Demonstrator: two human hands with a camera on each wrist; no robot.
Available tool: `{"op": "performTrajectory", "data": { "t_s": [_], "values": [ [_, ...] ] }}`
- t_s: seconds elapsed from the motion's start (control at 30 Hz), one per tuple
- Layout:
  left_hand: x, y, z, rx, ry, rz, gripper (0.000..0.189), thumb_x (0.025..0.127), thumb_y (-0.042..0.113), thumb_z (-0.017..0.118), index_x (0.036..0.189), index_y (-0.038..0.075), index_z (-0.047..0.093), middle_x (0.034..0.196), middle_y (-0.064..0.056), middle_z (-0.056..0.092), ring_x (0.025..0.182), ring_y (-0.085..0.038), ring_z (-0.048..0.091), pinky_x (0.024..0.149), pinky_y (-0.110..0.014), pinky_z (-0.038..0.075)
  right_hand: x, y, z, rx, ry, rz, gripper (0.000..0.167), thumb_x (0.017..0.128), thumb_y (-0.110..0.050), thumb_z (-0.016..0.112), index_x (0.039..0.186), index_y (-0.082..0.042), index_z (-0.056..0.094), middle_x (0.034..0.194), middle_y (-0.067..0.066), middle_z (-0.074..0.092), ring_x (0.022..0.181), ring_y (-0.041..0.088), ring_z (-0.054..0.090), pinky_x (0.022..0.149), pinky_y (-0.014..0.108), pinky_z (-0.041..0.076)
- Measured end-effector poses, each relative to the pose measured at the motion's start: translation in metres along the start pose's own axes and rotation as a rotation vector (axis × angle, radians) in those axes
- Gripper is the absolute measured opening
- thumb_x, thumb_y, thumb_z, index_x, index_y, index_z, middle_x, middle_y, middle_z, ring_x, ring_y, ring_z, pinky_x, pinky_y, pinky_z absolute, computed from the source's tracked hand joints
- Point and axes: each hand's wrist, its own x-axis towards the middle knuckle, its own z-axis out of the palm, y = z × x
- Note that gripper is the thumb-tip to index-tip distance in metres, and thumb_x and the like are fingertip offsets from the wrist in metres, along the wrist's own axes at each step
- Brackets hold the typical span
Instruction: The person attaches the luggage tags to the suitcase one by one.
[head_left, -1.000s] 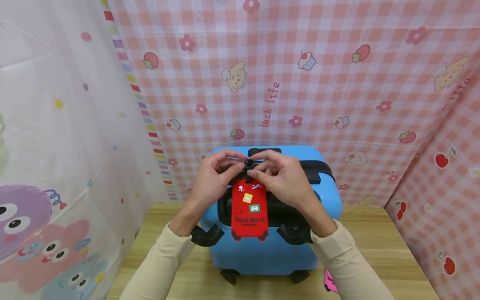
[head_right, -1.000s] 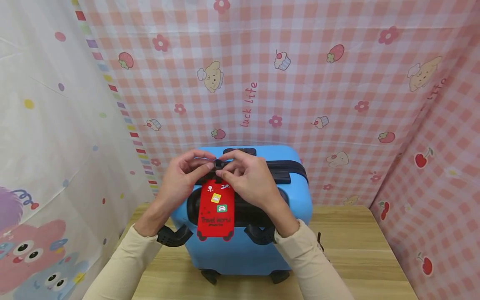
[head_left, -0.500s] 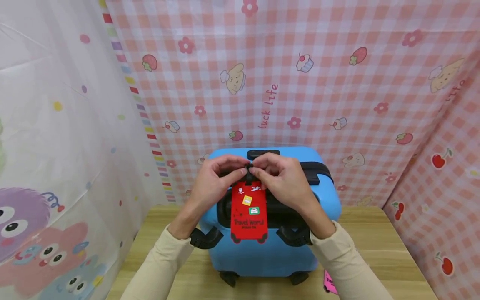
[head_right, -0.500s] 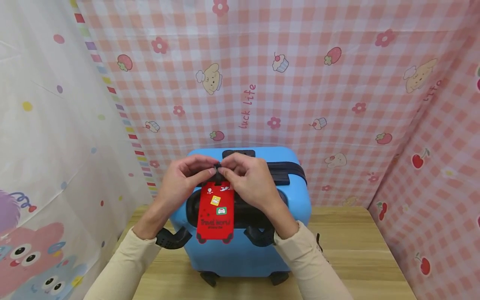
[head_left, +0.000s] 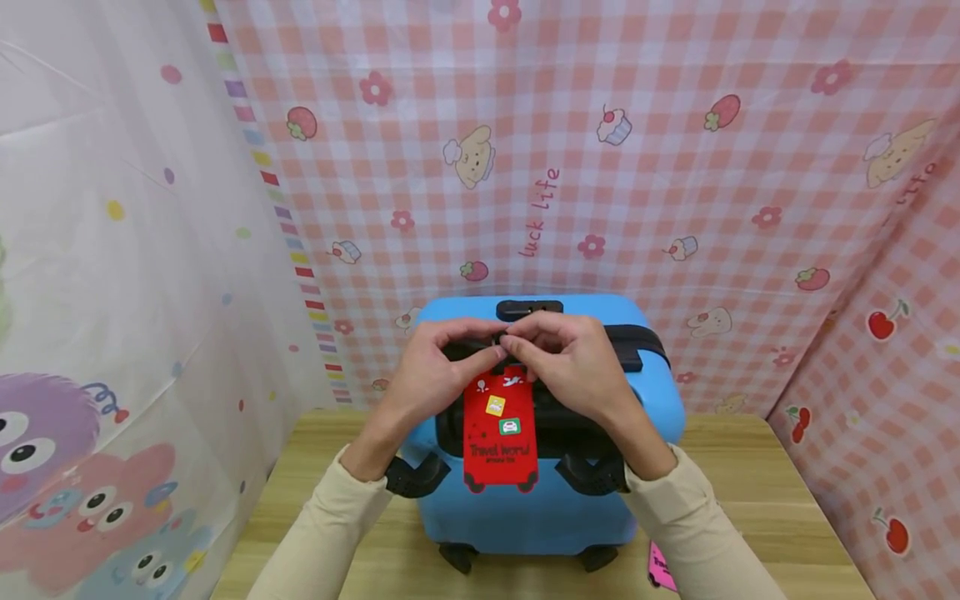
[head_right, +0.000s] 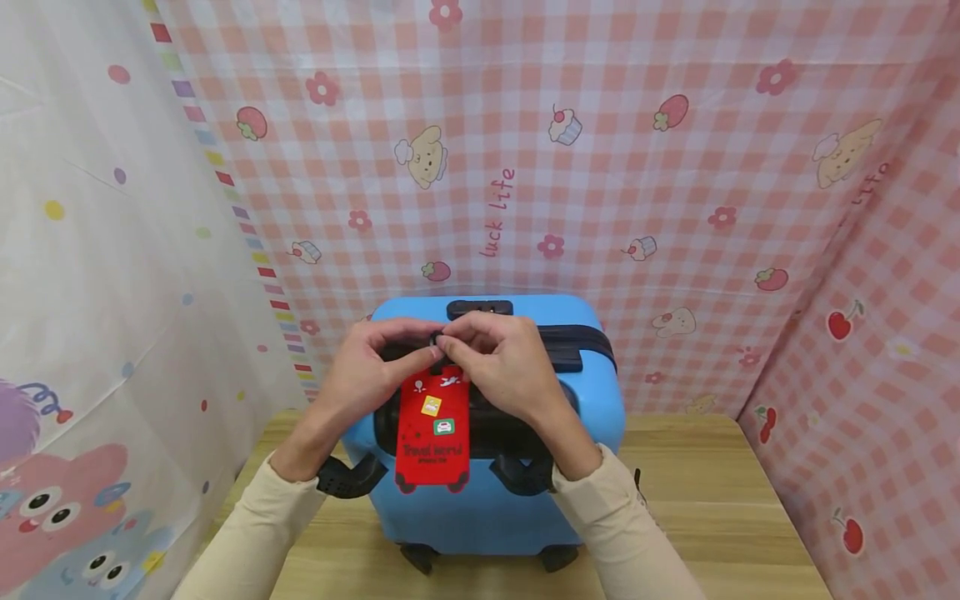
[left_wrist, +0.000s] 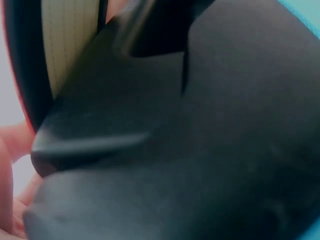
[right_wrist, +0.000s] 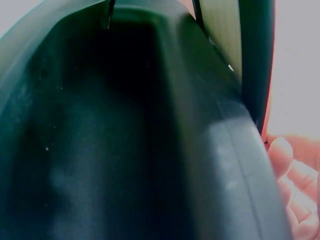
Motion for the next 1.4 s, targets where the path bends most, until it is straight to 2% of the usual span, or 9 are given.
{"op": "performTrajectory", "data": {
  "t_s": [0.1, 0.3, 0.47, 0.63, 0.8, 0.93, 1.1, 1.23, 1.4],
  "values": [
    [-0.001, 0.0, 0.001, -0.002, 0.022, -0.001, 0.027, 0.092, 0.016, 0.071, 0.118, 0.013, 0.073, 0.106, -0.002, 0.074, 0.091, -0.019, 0.069, 0.078, -0.035, 0.059, 0.0, 0.0, 0.0, 0.01, 0.005, 0.006, 0.007, 0.092, -0.012, 0.07, 0.097, -0.008, 0.074, 0.068, 0.002, 0.064, 0.056, 0.016, 0.058, 0.055, 0.03, 0.051],
    [-0.002, -0.001, 0.004, 0.025, 0.089, 0.035, 0.029, 0.091, 0.018, 0.074, 0.119, 0.014, 0.074, 0.107, -0.001, 0.074, 0.096, -0.014, 0.07, 0.081, -0.032, 0.059, 0.0, -0.001, -0.001, 0.019, 0.015, 0.024, 0.007, 0.093, -0.012, 0.069, 0.097, -0.007, 0.073, 0.066, 0.004, 0.063, 0.055, 0.017, 0.057, 0.056, 0.03, 0.051],
    [-0.003, -0.002, 0.005, 0.061, 0.114, 0.055, 0.028, 0.09, 0.019, 0.075, 0.118, 0.016, 0.075, 0.109, 0.001, 0.074, 0.099, -0.012, 0.068, 0.081, -0.031, 0.058, 0.001, -0.001, -0.001, 0.021, 0.011, 0.036, 0.007, 0.094, -0.012, 0.068, 0.097, -0.007, 0.071, 0.065, 0.004, 0.061, 0.055, 0.018, 0.056, 0.056, 0.029, 0.051],
    [-0.004, -0.002, 0.005, 0.149, 0.108, 0.043, 0.029, 0.091, 0.022, 0.074, 0.12, 0.019, 0.074, 0.113, 0.003, 0.073, 0.101, -0.012, 0.066, 0.078, -0.03, 0.058, 0.001, 0.0, -0.001, 0.029, 0.005, 0.031, 0.008, 0.094, -0.013, 0.068, 0.099, -0.007, 0.072, 0.065, 0.004, 0.061, 0.056, 0.018, 0.057, 0.057, 0.029, 0.051],
    [-0.003, -0.002, 0.005, 0.187, 0.1, 0.021, 0.028, 0.091, 0.025, 0.073, 0.118, 0.018, 0.075, 0.112, 0.001, 0.074, 0.098, -0.012, 0.067, 0.076, -0.029, 0.058, 0.0, 0.0, -0.001, 0.042, -0.001, -0.007, 0.009, 0.094, -0.012, 0.068, 0.101, -0.007, 0.072, 0.064, 0.003, 0.058, 0.055, 0.017, 0.054, 0.055, 0.029, 0.049],
    [-0.002, 0.0, 0.004, 0.198, 0.082, -0.01, 0.029, 0.092, 0.026, 0.072, 0.119, 0.017, 0.074, 0.111, 0.001, 0.074, 0.095, -0.012, 0.068, 0.075, -0.028, 0.058, -0.001, 0.001, -0.003, 0.069, -0.023, -0.07, 0.008, 0.093, -0.008, 0.068, 0.1, -0.007, 0.073, 0.065, 0.001, 0.056, 0.054, 0.016, 0.051, 0.053, 0.029, 0.047],
    [-0.002, 0.002, 0.002, 0.18, 0.043, -0.04, 0.028, 0.092, 0.023, 0.072, 0.12, 0.015, 0.074, 0.114, -0.001, 0.073, 0.099, -0.013, 0.068, 0.077, -0.028, 0.058, -0.002, 0.003, -0.005, 0.069, -0.054, -0.153, 0.009, 0.093, -0.005, 0.068, 0.098, -0.009, 0.074, 0.075, -0.001, 0.058, 0.057, 0.014, 0.05, 0.053, 0.028, 0.045],
    [-0.002, 0.003, 0.0, 0.164, 0.004, -0.061, 0.03, 0.091, 0.023, 0.073, 0.12, 0.015, 0.074, 0.113, -0.002, 0.073, 0.097, -0.015, 0.069, 0.076, -0.029, 0.059, -0.003, 0.004, -0.008, 0.063, -0.059, -0.191, 0.01, 0.092, -0.003, 0.068, 0.098, -0.009, 0.075, 0.083, -0.002, 0.062, 0.063, 0.013, 0.05, 0.055, 0.028, 0.043],
    [0.0, 0.005, -0.001, 0.179, -0.022, -0.095, 0.028, 0.09, 0.022, 0.074, 0.118, 0.016, 0.075, 0.11, -0.001, 0.074, 0.092, -0.014, 0.069, 0.074, -0.029, 0.059, -0.003, 0.005, -0.011, 0.098, -0.071, -0.226, 0.011, 0.09, 0.001, 0.068, 0.097, -0.006, 0.074, 0.082, -0.001, 0.062, 0.063, 0.014, 0.047, 0.055, 0.028, 0.04]
  ]
}}
